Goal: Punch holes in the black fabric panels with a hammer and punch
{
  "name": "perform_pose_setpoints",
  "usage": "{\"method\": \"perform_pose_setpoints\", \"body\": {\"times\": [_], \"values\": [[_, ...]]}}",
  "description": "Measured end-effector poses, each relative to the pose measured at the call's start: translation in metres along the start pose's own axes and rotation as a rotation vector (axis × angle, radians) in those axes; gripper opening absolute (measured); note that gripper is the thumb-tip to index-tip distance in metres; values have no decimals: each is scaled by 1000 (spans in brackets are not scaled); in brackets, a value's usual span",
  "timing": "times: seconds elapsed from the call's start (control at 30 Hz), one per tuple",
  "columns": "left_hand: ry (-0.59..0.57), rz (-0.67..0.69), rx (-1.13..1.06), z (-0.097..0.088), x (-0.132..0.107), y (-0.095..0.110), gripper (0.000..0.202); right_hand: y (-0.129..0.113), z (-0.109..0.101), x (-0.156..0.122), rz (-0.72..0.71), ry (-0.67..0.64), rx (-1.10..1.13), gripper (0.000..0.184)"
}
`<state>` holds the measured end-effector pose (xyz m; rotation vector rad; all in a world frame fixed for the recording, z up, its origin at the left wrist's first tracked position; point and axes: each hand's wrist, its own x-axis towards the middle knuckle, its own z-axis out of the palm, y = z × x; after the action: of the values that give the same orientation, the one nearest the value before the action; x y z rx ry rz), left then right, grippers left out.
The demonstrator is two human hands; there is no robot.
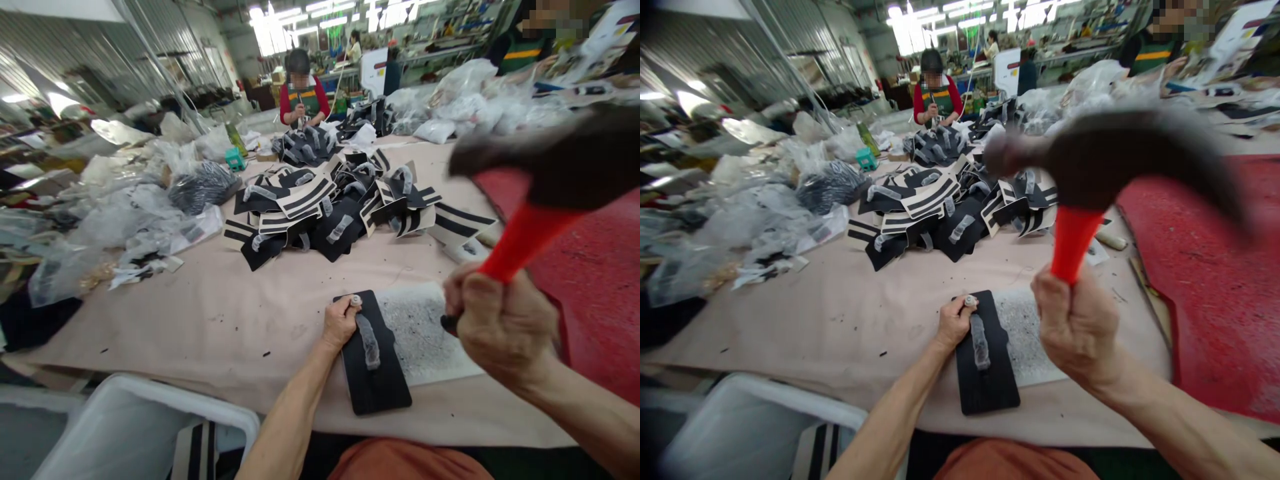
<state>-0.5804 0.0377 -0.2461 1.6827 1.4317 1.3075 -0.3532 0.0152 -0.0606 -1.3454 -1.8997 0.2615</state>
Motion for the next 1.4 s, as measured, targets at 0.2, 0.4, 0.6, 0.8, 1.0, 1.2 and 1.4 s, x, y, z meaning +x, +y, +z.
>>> {"method": "perform_pose_setpoints", "body": {"times": [0.2, 0.4, 0.6, 0.8, 1.0, 1.2, 1.4], "values": [[-4, -10, 35, 0, 0, 1, 18, 54, 28, -38, 3, -512, -266, 31], [6, 8, -24, 0, 1, 0, 21, 104, 34, -62, 272, -625, -264, 42], [-4, 43, 40, -2, 0, -1, 19, 79, 70, -71, -151, -388, -329, 40], [21, -141, -149, -3, 6, 2, 9, 39, 136, -65, -469, -568, 70, 46], [630, -483, -779, -38, 40, 3, 29, 50, 151, -73, -489, -508, 16, 22], [740, -364, -744, -83, 10, 30, 36, -6, 122, -23, -461, -509, -393, 20], [900, -173, -485, -107, -10, 62, 23, -55, 83, 15, -125, -663, -481, 20]]}}
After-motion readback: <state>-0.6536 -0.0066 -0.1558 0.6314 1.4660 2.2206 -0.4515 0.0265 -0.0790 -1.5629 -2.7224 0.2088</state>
